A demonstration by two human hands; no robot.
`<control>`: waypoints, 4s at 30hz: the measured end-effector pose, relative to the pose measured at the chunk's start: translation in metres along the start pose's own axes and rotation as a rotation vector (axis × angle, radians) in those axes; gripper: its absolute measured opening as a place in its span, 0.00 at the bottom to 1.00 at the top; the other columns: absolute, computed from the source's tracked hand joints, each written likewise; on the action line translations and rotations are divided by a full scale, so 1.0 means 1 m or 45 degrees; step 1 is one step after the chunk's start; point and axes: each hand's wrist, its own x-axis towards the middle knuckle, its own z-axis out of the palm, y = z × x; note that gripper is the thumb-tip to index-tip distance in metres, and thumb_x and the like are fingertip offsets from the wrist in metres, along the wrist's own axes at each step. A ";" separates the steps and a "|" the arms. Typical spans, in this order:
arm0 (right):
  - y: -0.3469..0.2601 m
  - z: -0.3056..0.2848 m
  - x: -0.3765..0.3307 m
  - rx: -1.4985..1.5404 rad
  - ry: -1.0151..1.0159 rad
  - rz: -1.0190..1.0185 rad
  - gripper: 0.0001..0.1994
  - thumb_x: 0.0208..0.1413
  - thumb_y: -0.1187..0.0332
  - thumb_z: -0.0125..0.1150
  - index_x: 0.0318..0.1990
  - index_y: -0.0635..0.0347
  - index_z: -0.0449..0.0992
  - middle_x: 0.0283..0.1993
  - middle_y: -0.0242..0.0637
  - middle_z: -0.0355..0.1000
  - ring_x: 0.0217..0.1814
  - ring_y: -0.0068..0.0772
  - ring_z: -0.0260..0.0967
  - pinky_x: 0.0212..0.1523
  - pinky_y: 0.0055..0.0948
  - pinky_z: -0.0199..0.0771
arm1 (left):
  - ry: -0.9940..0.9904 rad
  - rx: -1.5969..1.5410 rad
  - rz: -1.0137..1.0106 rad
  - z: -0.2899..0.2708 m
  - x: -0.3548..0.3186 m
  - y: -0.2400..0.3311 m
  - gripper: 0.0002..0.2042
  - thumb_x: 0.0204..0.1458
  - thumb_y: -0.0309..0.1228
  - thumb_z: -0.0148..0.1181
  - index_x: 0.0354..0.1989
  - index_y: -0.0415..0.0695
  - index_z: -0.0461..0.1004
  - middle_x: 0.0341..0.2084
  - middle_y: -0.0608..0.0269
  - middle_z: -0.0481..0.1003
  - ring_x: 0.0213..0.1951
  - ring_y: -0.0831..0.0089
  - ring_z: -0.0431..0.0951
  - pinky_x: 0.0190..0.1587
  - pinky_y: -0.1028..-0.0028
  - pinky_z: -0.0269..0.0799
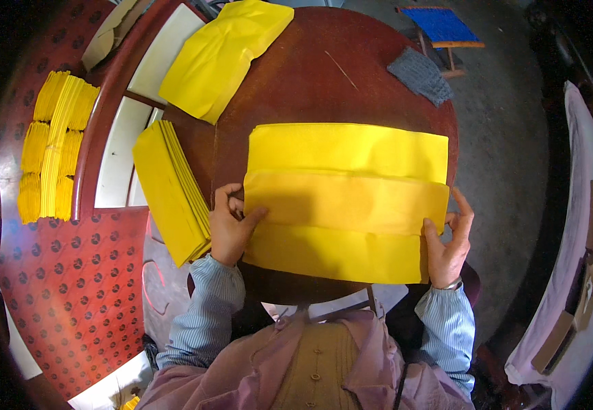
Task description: The person folds yellow fabric pieces on a round wooden table, aligning edges and pressing folds flat. They repeatedly pick up, fold, and stack the fabric, handling each piece one at a time.
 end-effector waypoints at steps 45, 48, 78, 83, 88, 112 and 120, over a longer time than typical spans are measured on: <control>-0.005 0.054 0.003 -0.820 -0.456 -0.318 0.31 0.76 0.43 0.33 0.83 0.33 0.42 0.88 0.15 0.31 0.89 0.30 0.15 0.84 0.55 0.09 | 0.864 1.410 1.254 0.068 0.064 -0.053 0.35 0.63 0.55 0.63 0.72 0.46 0.64 0.63 0.48 0.74 0.65 0.43 0.73 0.55 0.41 0.80; -0.009 0.053 0.005 -0.741 -0.487 -0.289 0.32 0.76 0.41 0.33 0.83 0.32 0.42 0.88 0.15 0.30 0.89 0.27 0.15 0.84 0.53 0.08 | 0.768 1.078 1.061 0.057 0.046 -0.057 0.37 0.70 0.56 0.48 0.77 0.41 0.57 0.74 0.33 0.57 0.74 0.36 0.57 0.73 0.48 0.59; -0.022 -0.033 0.048 0.284 -0.533 0.080 0.32 0.65 0.51 0.64 0.75 0.42 0.66 0.75 0.51 0.65 0.80 0.52 0.59 0.79 0.55 0.54 | -1.072 -0.245 0.054 -0.002 -0.024 0.074 0.31 0.59 0.21 0.61 0.73 0.45 0.64 0.56 0.64 0.78 0.53 0.72 0.80 0.53 0.70 0.79; -0.030 -0.013 0.054 0.612 -0.556 0.219 0.53 0.51 0.52 0.78 0.81 0.41 0.49 0.81 0.45 0.56 0.85 0.50 0.47 0.84 0.48 0.40 | -1.378 -0.048 0.126 -0.021 0.021 0.101 0.34 0.56 0.17 0.58 0.74 0.45 0.64 0.58 0.67 0.76 0.58 0.75 0.75 0.62 0.73 0.69; -0.014 -0.016 0.071 0.667 -0.746 0.162 0.53 0.47 0.54 0.82 0.79 0.45 0.55 0.70 0.44 0.69 0.79 0.48 0.58 0.83 0.44 0.45 | -1.500 0.257 0.193 -0.017 0.054 0.132 0.31 0.54 0.17 0.57 0.70 0.43 0.69 0.58 0.66 0.78 0.59 0.75 0.76 0.64 0.74 0.67; 0.010 -0.054 0.001 0.869 -0.747 0.392 0.28 0.71 0.79 0.46 0.76 0.50 0.59 0.61 0.40 0.76 0.53 0.24 0.77 0.54 0.27 0.79 | -0.110 0.573 1.048 0.098 -0.005 0.045 0.35 0.61 0.41 0.62 0.77 0.53 0.59 0.76 0.39 0.53 0.78 0.41 0.49 0.76 0.38 0.44; 0.006 -0.048 -0.002 -0.484 -0.236 -0.742 0.26 0.47 0.80 0.70 0.55 0.45 0.85 0.48 0.34 0.75 0.49 0.37 0.71 0.53 0.38 0.68 | -0.008 0.575 0.966 0.122 -0.020 0.049 0.36 0.63 0.45 0.61 0.78 0.55 0.57 0.78 0.41 0.50 0.80 0.44 0.43 0.77 0.36 0.36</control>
